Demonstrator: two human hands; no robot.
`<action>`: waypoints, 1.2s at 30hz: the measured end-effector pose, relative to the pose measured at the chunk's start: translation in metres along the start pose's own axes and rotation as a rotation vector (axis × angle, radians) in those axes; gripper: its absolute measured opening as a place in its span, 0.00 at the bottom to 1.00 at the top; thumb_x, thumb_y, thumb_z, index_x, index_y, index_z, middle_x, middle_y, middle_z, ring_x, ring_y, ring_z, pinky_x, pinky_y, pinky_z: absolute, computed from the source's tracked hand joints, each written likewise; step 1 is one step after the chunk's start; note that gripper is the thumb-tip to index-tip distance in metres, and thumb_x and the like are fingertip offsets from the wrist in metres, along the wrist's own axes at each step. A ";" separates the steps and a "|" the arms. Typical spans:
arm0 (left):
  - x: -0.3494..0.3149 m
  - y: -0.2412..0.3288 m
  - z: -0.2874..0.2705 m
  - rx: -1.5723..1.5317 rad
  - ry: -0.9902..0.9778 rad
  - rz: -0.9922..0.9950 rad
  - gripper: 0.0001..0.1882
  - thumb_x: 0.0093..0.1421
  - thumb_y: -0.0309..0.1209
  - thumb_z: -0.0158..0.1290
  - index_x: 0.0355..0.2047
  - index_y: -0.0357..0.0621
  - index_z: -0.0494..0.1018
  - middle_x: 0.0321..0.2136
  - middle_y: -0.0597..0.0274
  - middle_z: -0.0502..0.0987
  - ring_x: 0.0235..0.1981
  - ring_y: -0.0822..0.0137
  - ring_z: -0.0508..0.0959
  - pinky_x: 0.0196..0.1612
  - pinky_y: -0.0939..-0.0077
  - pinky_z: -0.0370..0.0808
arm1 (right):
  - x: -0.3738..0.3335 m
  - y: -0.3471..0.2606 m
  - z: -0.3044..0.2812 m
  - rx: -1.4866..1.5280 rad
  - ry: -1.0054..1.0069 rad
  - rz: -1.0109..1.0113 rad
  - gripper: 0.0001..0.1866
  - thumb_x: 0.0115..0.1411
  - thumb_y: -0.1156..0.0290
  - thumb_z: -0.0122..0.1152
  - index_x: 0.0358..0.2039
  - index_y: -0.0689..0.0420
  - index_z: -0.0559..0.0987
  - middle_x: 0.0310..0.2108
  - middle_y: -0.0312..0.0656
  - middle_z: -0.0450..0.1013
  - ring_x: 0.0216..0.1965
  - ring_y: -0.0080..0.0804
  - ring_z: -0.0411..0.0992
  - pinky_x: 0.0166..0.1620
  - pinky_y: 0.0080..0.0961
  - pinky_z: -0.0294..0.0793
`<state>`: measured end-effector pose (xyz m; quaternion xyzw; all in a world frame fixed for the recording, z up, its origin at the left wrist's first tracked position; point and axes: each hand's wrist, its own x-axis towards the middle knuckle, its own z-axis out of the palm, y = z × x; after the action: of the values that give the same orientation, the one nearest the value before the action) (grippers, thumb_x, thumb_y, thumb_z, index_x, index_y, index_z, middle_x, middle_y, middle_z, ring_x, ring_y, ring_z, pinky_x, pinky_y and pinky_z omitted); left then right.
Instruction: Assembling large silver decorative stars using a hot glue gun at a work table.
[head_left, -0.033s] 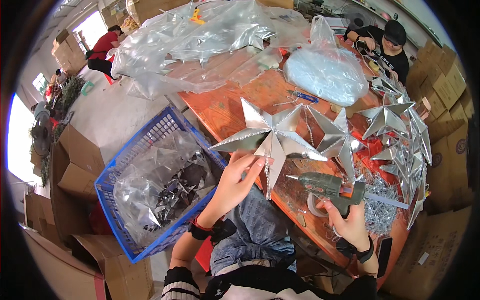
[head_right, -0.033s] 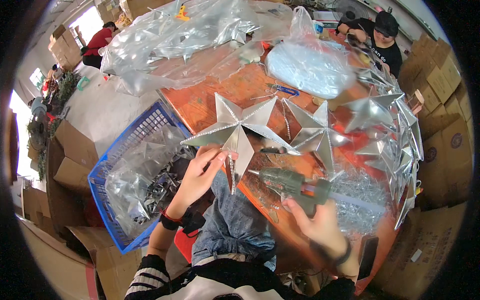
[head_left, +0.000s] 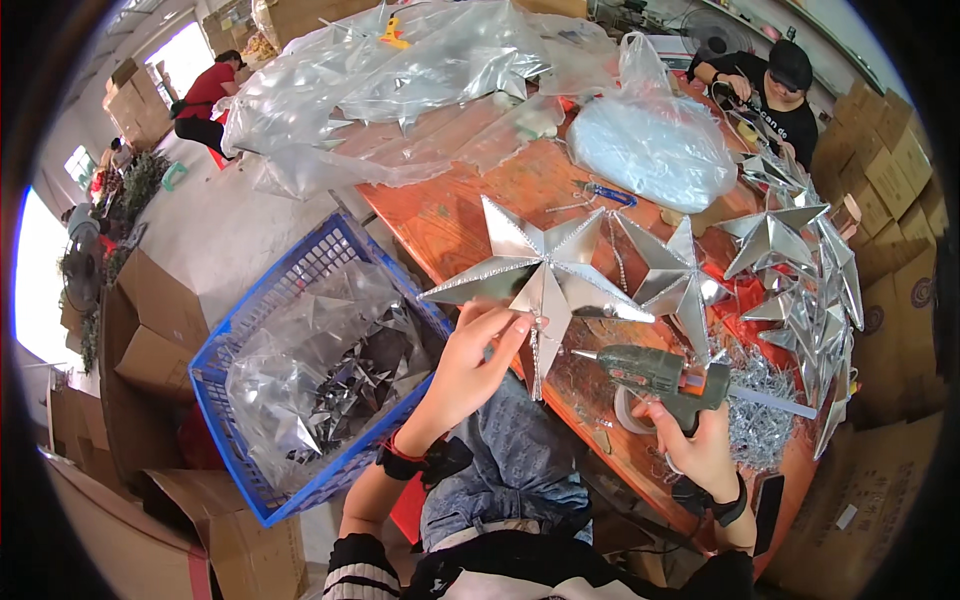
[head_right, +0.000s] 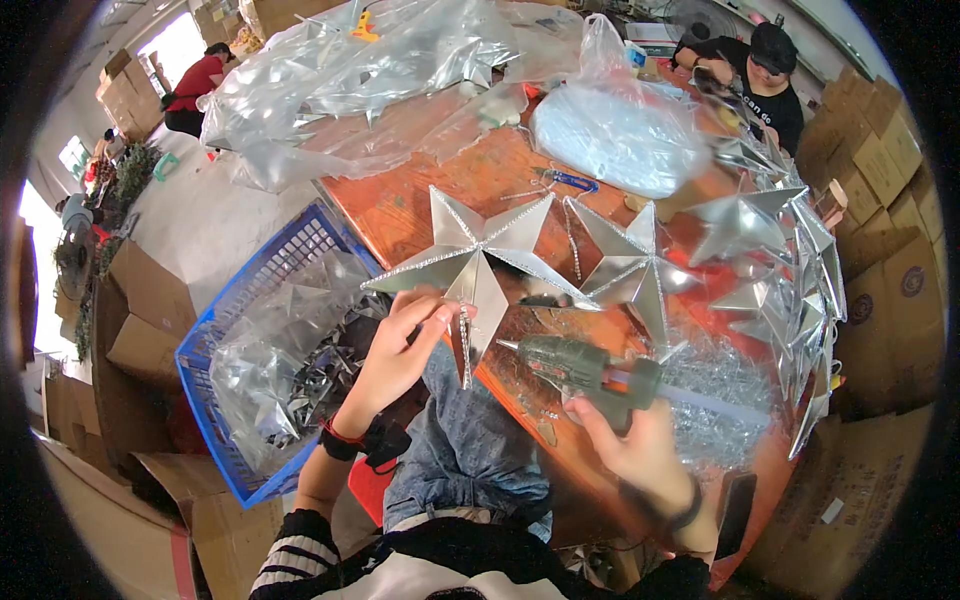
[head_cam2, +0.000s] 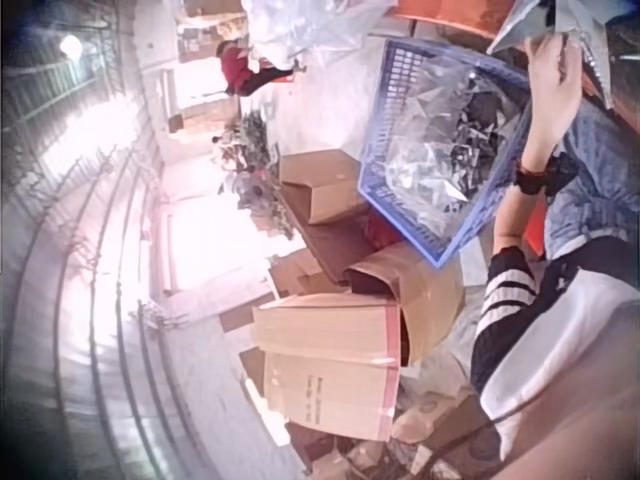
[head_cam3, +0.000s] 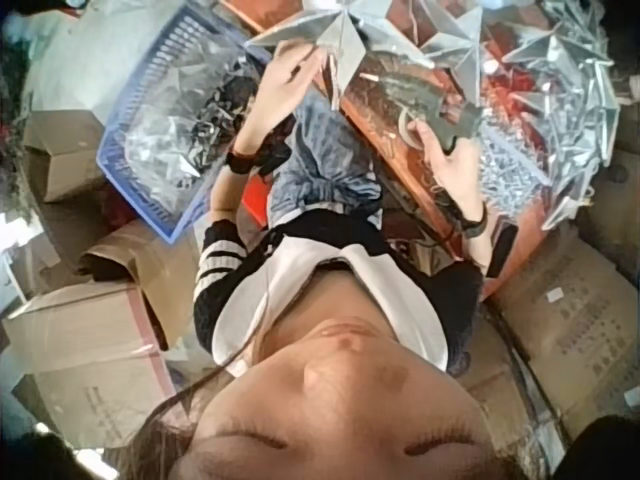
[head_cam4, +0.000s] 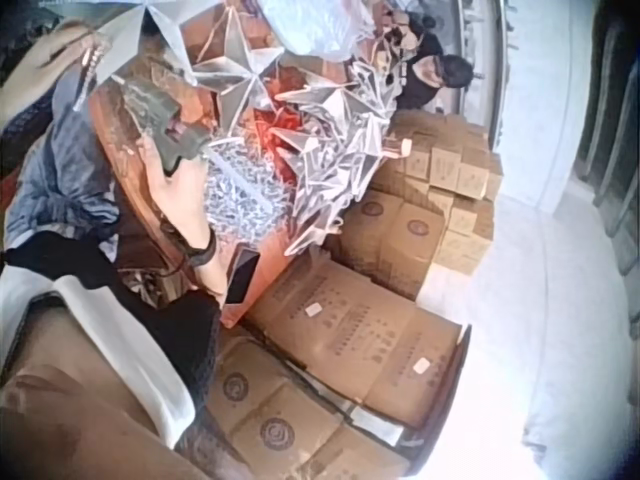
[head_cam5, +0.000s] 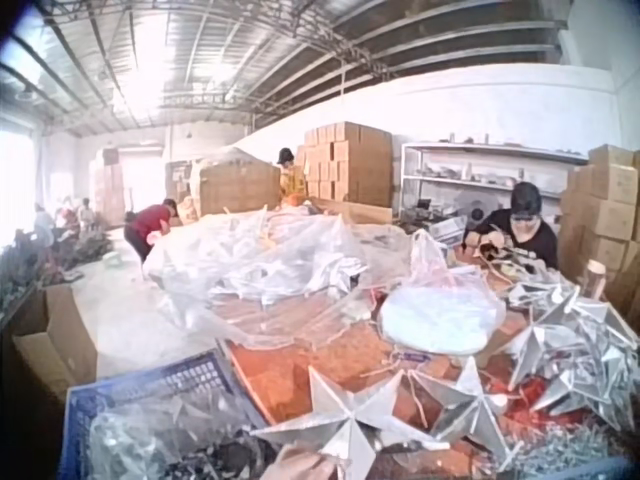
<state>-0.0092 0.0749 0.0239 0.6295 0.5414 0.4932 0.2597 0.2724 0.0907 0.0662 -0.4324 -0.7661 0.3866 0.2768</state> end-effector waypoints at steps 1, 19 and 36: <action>0.001 -0.001 0.000 0.106 0.020 0.086 0.11 0.65 0.28 0.45 0.41 0.42 0.77 0.40 0.64 0.78 0.47 0.65 0.70 0.52 0.72 0.61 | 0.000 -0.002 0.001 0.024 0.011 0.018 0.10 0.55 0.75 0.62 0.37 0.63 0.75 0.29 0.42 0.78 0.33 0.32 0.78 0.37 0.26 0.74; 0.033 -0.004 0.007 0.264 0.225 0.177 0.06 0.57 0.28 0.56 0.36 0.49 0.78 0.36 0.69 0.79 0.39 0.65 0.67 0.47 0.72 0.60 | 0.000 -0.003 0.004 0.083 0.066 -0.053 0.07 0.60 0.79 0.54 0.38 0.66 0.73 0.29 0.40 0.78 0.16 0.13 0.66 0.19 0.13 0.65; 0.049 -0.015 0.007 0.271 0.268 0.241 0.07 0.55 0.27 0.57 0.35 0.47 0.78 0.35 0.68 0.79 0.38 0.67 0.69 0.46 0.73 0.60 | 0.003 -0.010 -0.002 -0.019 0.038 -0.037 0.07 0.60 0.77 0.55 0.37 0.66 0.74 0.30 0.39 0.79 0.16 0.13 0.66 0.19 0.14 0.66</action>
<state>-0.0125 0.1265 0.0251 0.6475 0.5534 0.5226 0.0377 0.2681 0.0904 0.0753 -0.4279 -0.7722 0.3661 0.2943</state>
